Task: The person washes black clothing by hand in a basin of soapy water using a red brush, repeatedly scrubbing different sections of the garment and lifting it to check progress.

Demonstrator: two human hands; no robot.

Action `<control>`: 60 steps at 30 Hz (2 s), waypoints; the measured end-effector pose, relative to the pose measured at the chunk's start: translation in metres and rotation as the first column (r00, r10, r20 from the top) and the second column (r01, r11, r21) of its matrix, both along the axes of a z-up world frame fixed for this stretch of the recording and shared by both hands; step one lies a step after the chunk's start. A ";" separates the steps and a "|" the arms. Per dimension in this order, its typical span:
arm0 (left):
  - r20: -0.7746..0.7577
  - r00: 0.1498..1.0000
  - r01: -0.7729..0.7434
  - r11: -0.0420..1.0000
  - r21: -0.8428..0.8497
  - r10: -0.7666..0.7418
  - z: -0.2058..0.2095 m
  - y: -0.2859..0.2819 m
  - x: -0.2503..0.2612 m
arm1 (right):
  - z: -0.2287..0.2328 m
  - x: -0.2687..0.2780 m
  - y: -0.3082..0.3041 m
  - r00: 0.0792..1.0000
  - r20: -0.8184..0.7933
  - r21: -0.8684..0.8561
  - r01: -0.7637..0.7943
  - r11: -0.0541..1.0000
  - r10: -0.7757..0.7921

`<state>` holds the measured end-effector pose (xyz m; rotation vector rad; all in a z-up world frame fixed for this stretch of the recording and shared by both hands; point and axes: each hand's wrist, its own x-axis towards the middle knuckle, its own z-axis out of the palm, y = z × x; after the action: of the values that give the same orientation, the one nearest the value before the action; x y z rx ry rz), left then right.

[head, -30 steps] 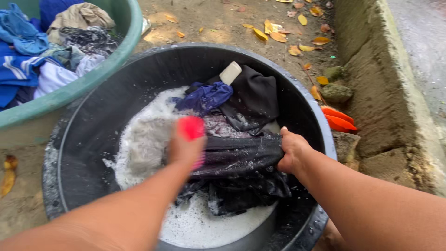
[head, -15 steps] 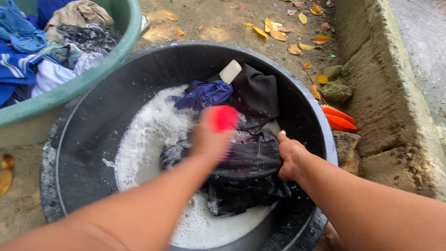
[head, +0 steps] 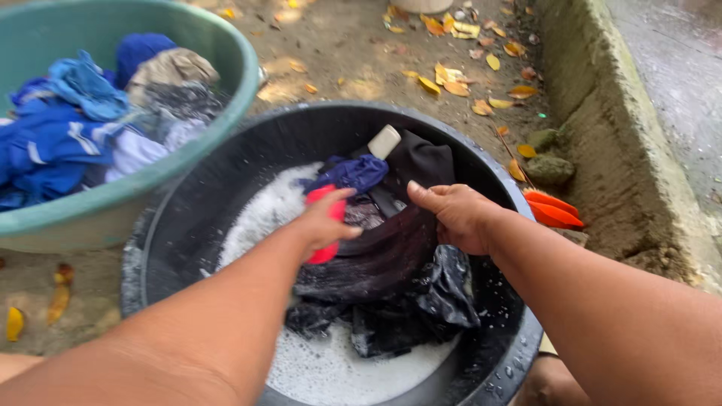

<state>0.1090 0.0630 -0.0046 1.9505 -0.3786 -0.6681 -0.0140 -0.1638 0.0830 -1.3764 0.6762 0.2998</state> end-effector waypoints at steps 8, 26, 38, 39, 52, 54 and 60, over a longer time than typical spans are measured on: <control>0.100 0.972 0.220 0.972 -0.088 -0.211 0.087 -0.032 -0.027 | 0.037 -0.008 0.016 0.957 0.127 -0.354 -0.202 0.913 0.261; -0.093 0.981 0.125 0.918 -0.375 -0.172 0.178 -0.008 -0.061 | 0.107 -0.037 0.045 0.825 0.207 -0.588 -0.326 0.741 0.527; -0.064 0.998 -0.047 0.785 -0.618 0.009 0.280 0.030 -0.048 | 0.150 -0.026 0.065 0.675 0.650 -0.330 -0.162 0.930 0.348; -0.113 0.994 -0.078 0.773 -0.630 0.008 0.280 0.030 -0.049 | 0.146 -0.030 0.068 0.716 0.615 -0.257 -0.215 0.942 0.331; -0.207 0.977 -0.137 0.599 -0.789 -0.048 0.320 0.048 -0.026 | 0.156 -0.039 0.031 0.896 0.258 -0.647 -0.117 0.754 0.361; -0.175 0.983 -0.111 0.570 -0.814 -0.058 0.317 0.058 -0.018 | 0.174 -0.040 0.014 0.840 0.387 -0.579 -0.099 0.809 0.380; -0.272 0.962 -0.221 0.547 -0.807 -0.012 0.297 0.069 0.002 | 0.136 -0.048 0.032 0.874 -0.143 -0.632 -0.442 0.637 0.464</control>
<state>0.1111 0.1317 0.2927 0.9299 -0.3294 -0.4979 -0.0615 -0.1319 0.2186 -2.2382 0.3927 0.4674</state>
